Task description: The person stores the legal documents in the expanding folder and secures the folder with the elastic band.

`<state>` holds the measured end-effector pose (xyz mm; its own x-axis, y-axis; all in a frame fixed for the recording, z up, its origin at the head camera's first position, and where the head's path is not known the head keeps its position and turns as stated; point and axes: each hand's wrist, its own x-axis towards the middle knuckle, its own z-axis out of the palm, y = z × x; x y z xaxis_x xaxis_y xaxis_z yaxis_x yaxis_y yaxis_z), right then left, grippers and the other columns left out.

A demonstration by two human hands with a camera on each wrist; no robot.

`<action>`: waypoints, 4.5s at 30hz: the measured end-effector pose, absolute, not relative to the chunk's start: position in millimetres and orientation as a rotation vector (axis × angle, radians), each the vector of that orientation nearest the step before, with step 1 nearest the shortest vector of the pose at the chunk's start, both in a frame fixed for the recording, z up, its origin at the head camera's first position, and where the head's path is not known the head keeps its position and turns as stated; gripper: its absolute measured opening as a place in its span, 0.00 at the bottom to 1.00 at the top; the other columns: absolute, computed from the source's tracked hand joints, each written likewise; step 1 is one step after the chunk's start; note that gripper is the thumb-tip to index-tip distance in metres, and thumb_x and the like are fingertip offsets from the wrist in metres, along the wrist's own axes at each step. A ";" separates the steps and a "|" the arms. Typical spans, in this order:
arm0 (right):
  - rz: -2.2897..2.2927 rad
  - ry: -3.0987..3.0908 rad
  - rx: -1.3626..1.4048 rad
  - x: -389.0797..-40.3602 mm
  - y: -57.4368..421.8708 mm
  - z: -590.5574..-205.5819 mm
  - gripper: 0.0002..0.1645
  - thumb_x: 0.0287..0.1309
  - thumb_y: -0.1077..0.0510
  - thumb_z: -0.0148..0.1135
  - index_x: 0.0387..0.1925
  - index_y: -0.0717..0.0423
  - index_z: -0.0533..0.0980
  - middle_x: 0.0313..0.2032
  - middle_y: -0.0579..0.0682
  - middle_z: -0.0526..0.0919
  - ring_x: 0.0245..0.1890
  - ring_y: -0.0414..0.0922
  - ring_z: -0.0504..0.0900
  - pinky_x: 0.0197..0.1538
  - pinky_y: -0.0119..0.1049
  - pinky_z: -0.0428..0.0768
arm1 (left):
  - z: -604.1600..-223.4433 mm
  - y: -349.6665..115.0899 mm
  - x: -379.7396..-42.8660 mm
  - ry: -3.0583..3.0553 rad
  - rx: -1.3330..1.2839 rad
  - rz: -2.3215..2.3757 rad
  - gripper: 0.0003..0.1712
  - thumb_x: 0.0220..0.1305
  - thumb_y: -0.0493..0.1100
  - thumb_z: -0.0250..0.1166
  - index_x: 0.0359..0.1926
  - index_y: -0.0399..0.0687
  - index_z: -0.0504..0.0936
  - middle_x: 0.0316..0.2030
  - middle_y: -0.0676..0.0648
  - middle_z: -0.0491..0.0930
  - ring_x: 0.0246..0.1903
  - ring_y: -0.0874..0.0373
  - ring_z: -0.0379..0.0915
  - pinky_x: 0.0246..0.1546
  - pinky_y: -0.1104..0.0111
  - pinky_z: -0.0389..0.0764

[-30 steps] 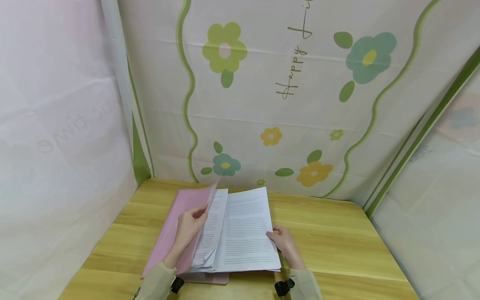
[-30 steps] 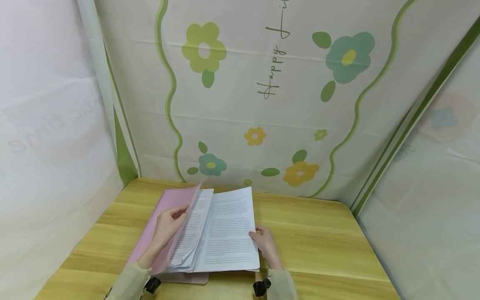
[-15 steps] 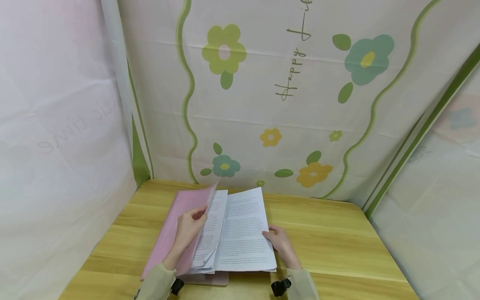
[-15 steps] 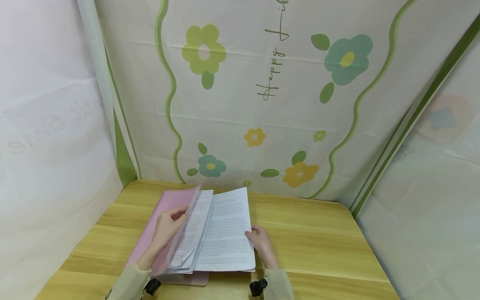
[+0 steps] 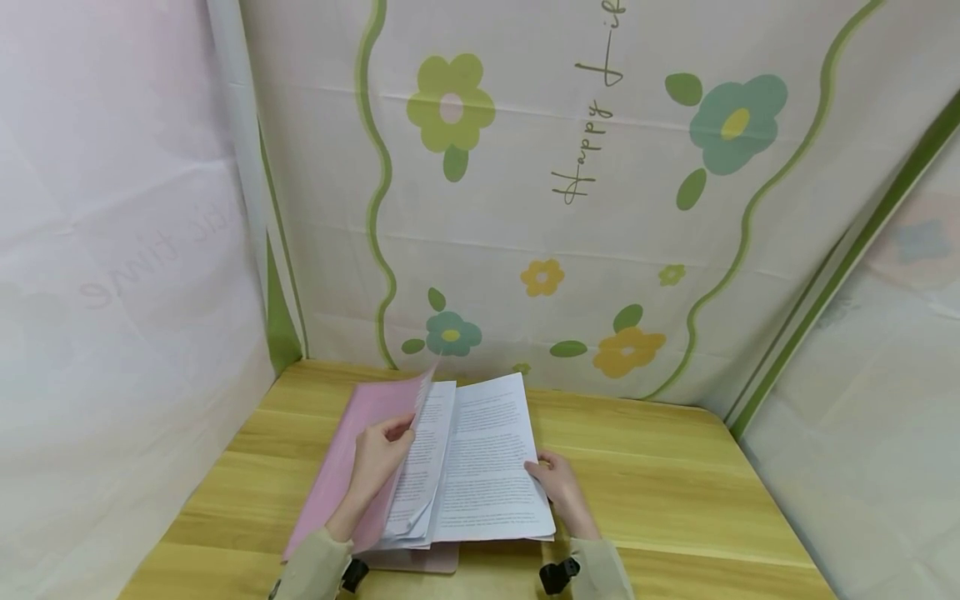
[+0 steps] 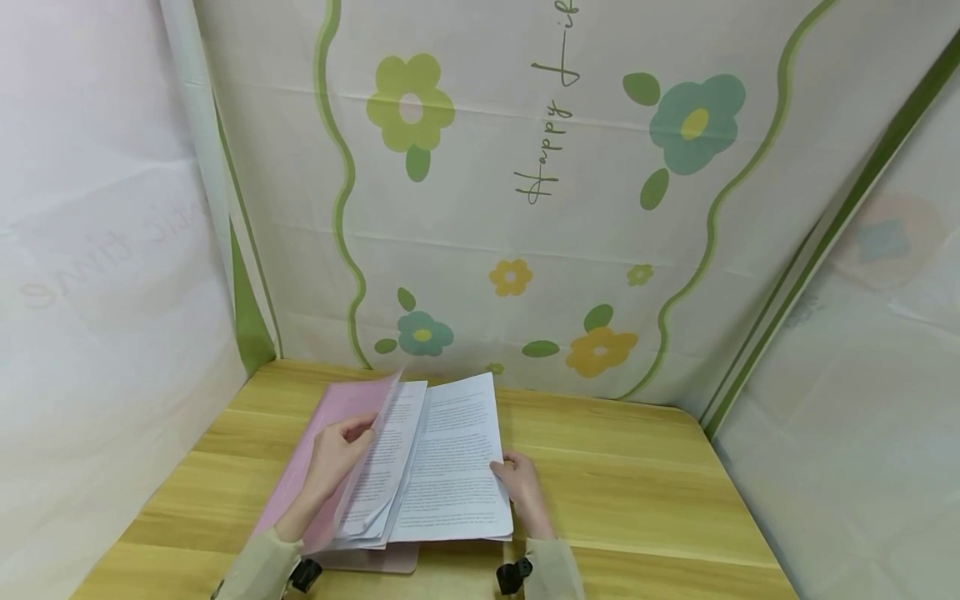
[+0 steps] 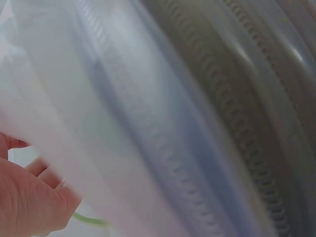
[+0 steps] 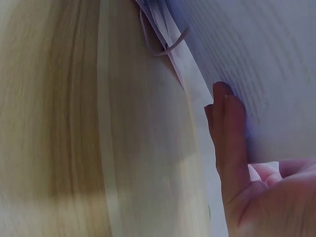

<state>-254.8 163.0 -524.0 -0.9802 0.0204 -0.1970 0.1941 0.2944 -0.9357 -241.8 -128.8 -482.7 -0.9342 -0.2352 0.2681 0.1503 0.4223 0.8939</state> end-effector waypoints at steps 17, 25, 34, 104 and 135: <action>-1.835 2.357 0.175 -250.2 159.9 -522.5 0.21 0.69 0.60 0.52 0.55 0.73 0.73 0.38 0.62 0.86 0.27 0.42 0.84 0.31 0.37 0.82 | -482.9 -128.9 -243.6 -2.342 0.071 -1.534 0.17 0.56 0.35 0.64 0.47 0.38 0.87 0.39 0.39 0.89 0.38 0.51 0.87 0.36 0.76 0.78; -1.850 2.337 0.175 -249.9 159.1 -525.7 0.21 0.70 0.61 0.51 0.57 0.73 0.72 0.37 0.60 0.86 0.27 0.41 0.84 0.30 0.35 0.81 | -482.0 -128.8 -243.5 -2.340 0.079 -1.528 0.17 0.56 0.35 0.63 0.47 0.38 0.87 0.39 0.39 0.89 0.39 0.52 0.86 0.36 0.77 0.78; -1.884 2.386 0.169 -252.0 152.9 -531.8 0.21 0.65 0.64 0.55 0.54 0.78 0.73 0.34 0.63 0.87 0.25 0.40 0.83 0.30 0.34 0.81 | -481.0 -128.8 -242.2 -2.342 0.092 -1.538 0.17 0.56 0.35 0.64 0.48 0.37 0.87 0.41 0.38 0.89 0.40 0.50 0.86 0.38 0.76 0.78; -1.837 2.256 -0.001 -237.1 155.8 -522.1 0.24 0.64 0.68 0.49 0.59 0.79 0.69 0.45 0.68 0.84 0.36 0.42 0.85 0.39 0.38 0.85 | -480.9 -129.1 -240.2 -2.347 0.087 -1.510 0.16 0.56 0.35 0.64 0.46 0.38 0.88 0.40 0.38 0.89 0.39 0.51 0.86 0.36 0.76 0.79; -1.865 2.245 0.017 -247.7 138.3 -519.0 0.21 0.63 0.67 0.55 0.55 0.77 0.72 0.43 0.65 0.86 0.32 0.38 0.84 0.35 0.32 0.83 | -485.0 -128.7 -241.5 -2.352 0.113 -1.512 0.17 0.56 0.36 0.64 0.47 0.40 0.88 0.40 0.40 0.89 0.39 0.52 0.86 0.37 0.76 0.79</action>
<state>-247.7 138.3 -519.0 -0.9751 -0.1326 -0.1777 0.1504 0.1934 -0.9695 -241.5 -128.7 -485.0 -0.9383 -0.2480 0.2410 0.1162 0.4301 0.8952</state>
